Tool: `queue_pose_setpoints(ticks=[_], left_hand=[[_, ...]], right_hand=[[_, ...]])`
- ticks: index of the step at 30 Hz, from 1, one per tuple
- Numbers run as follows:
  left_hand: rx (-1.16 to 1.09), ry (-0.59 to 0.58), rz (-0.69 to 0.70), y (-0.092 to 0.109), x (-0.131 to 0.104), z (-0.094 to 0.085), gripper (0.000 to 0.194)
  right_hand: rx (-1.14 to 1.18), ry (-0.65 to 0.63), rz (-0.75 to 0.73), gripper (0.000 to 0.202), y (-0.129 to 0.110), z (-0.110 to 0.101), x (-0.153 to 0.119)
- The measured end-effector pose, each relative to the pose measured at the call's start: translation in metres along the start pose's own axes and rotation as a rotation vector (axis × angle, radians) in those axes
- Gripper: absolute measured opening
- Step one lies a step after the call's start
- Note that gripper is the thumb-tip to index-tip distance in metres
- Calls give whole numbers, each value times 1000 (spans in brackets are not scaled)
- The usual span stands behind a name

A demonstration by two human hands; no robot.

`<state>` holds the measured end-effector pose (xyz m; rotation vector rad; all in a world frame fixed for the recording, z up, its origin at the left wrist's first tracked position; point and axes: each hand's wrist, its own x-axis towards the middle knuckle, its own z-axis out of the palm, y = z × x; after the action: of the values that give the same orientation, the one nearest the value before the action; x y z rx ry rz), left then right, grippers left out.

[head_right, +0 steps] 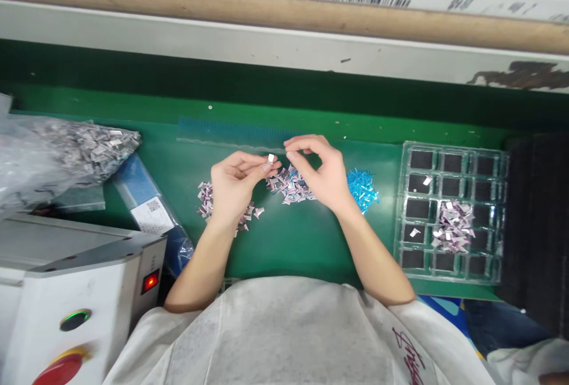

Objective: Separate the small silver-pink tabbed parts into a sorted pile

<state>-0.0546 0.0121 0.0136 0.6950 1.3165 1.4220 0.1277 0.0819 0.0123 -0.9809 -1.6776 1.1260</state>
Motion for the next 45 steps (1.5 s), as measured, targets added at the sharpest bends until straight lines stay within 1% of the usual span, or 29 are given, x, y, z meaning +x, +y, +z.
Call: queue_pose_setpoints(ticks=[2,5,10,15,21,26,29,33,35,37,38,40,42,43,45], left_hand=[[-5,-5,-8,-1,0,0,27],[-4,-16,-7,-4,0,0,29],[24,-21,-5,-6,1,1,33],[66,-22,-17,-7,0,0,37],[66,-22,-11,-9,0,0,37],[63,-33,0,-10,0,0,36],[61,-50,12,-12,0,0,34],[135,-80,-10,-10,0,-2,35],[259,-103,20,-2,0,-9,34],[506,-183,108,11,-1,-21,30],[667,-260,165,18,-2,-28,25],[980,-483,245,29,-4,-41,19],[1201,-647,268,35,-8,-52,19],[1276,-693,267,35,-10,-55,19],[1370,-728,259,33,-13,-57,19]], right_hand=[[111,-35,74,11,-3,10,-3],[173,-37,143,15,-2,19,-5],[196,1,164,20,1,26,-6],[207,-16,208,29,1,28,-6],[237,-20,212,27,5,30,-5],[222,-21,202,18,9,30,-5],[218,-56,190,13,9,28,-4],[134,-107,151,19,7,22,-3],[40,-118,113,21,7,18,-3],[-70,-158,93,23,6,13,-4],[-128,-189,95,23,6,11,-4],[-245,-263,113,24,5,8,-3],[-352,-320,111,25,3,6,-1],[-392,-336,97,25,2,5,1],[-441,-324,63,24,1,4,4]])
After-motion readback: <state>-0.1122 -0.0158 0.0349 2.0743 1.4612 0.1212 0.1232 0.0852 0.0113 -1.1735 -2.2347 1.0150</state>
